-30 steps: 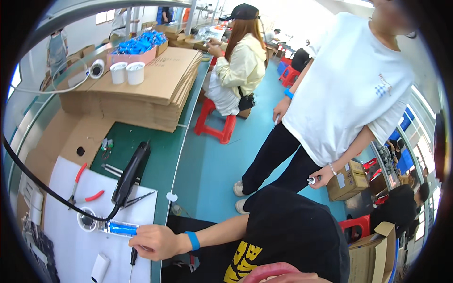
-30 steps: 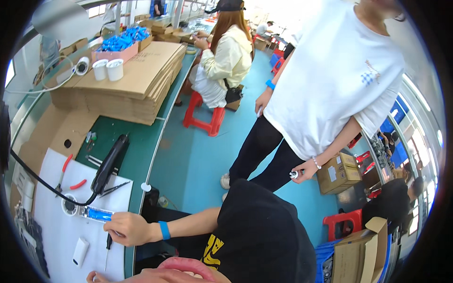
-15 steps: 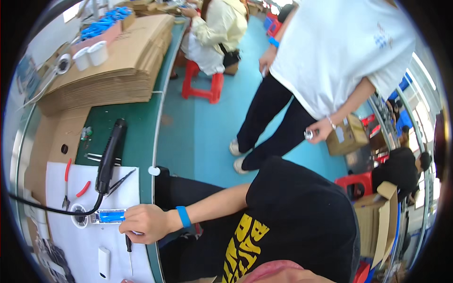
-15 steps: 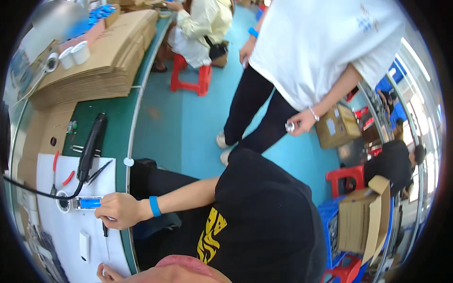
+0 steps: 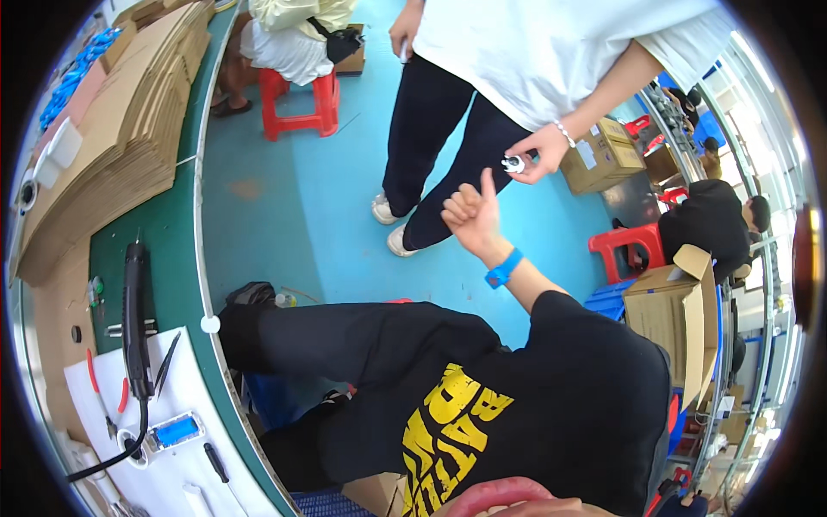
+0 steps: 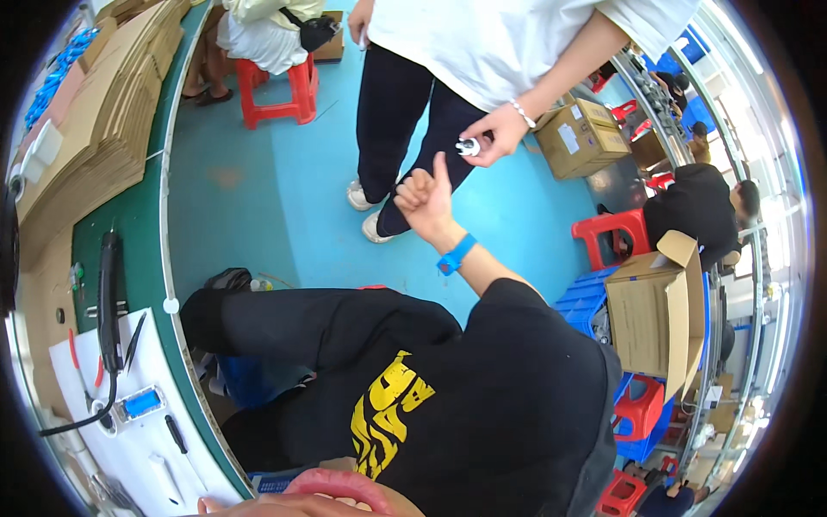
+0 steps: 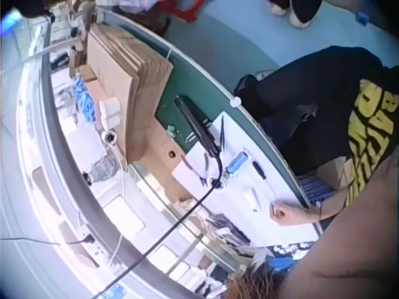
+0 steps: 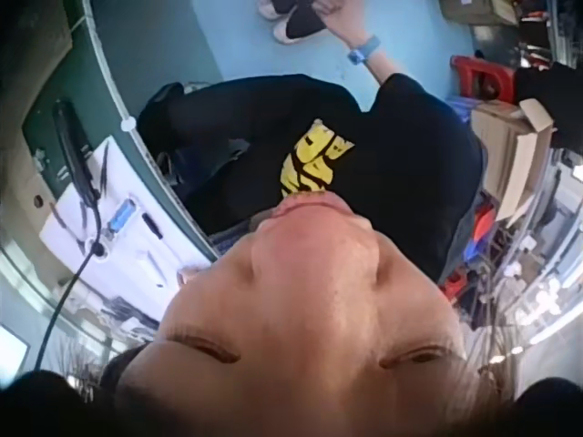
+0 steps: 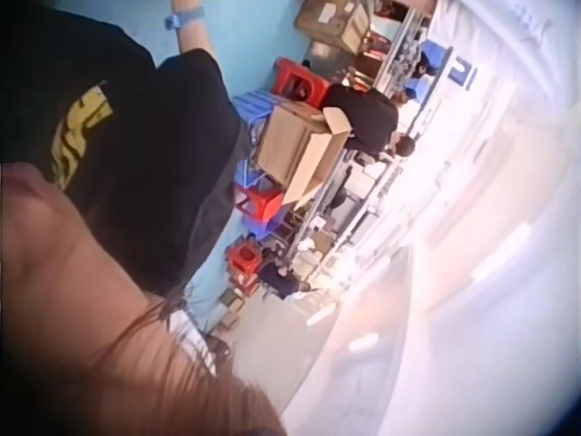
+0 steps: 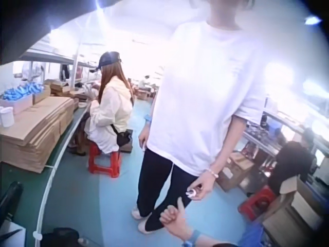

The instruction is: Assembling the components of a small white handheld electronic fan at a factory assembly station.

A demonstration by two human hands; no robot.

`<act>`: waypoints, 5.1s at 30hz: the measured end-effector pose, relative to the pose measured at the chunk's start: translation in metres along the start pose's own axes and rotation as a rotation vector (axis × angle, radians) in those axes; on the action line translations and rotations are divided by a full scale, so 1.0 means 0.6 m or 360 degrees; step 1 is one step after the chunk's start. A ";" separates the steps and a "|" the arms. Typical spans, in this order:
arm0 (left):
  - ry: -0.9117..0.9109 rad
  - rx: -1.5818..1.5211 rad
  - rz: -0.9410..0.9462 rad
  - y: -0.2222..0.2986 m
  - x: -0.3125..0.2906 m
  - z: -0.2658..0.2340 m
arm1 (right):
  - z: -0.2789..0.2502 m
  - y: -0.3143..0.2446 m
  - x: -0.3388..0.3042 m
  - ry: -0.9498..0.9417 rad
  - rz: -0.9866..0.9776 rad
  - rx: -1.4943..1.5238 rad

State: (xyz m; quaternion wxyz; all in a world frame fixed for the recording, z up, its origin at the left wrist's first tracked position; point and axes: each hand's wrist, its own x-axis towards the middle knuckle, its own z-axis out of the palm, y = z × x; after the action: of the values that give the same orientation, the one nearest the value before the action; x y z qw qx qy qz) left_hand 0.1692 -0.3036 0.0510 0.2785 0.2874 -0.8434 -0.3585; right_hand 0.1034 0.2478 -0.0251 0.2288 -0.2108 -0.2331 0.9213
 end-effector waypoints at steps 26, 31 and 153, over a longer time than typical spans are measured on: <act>-0.0120 -0.0080 -0.0256 0.018 -0.009 0.011 | 0.173 0.461 -0.013 -0.2792 0.1153 -0.2563; -0.0129 -0.0046 -0.0289 0.019 -0.012 0.011 | 0.195 0.511 -0.009 -0.2820 0.1876 -0.2615; -0.0583 -0.0410 0.0579 0.089 0.261 0.074 | 0.473 0.444 -0.142 -0.2879 -0.0705 -0.1349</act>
State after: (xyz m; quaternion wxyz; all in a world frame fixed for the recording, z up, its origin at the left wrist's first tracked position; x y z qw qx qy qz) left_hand 0.0174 -0.3599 0.1071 0.2156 0.0240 -0.8649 -0.4527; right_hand -0.0544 -0.1005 0.0862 0.0389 0.5478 -0.6588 0.5141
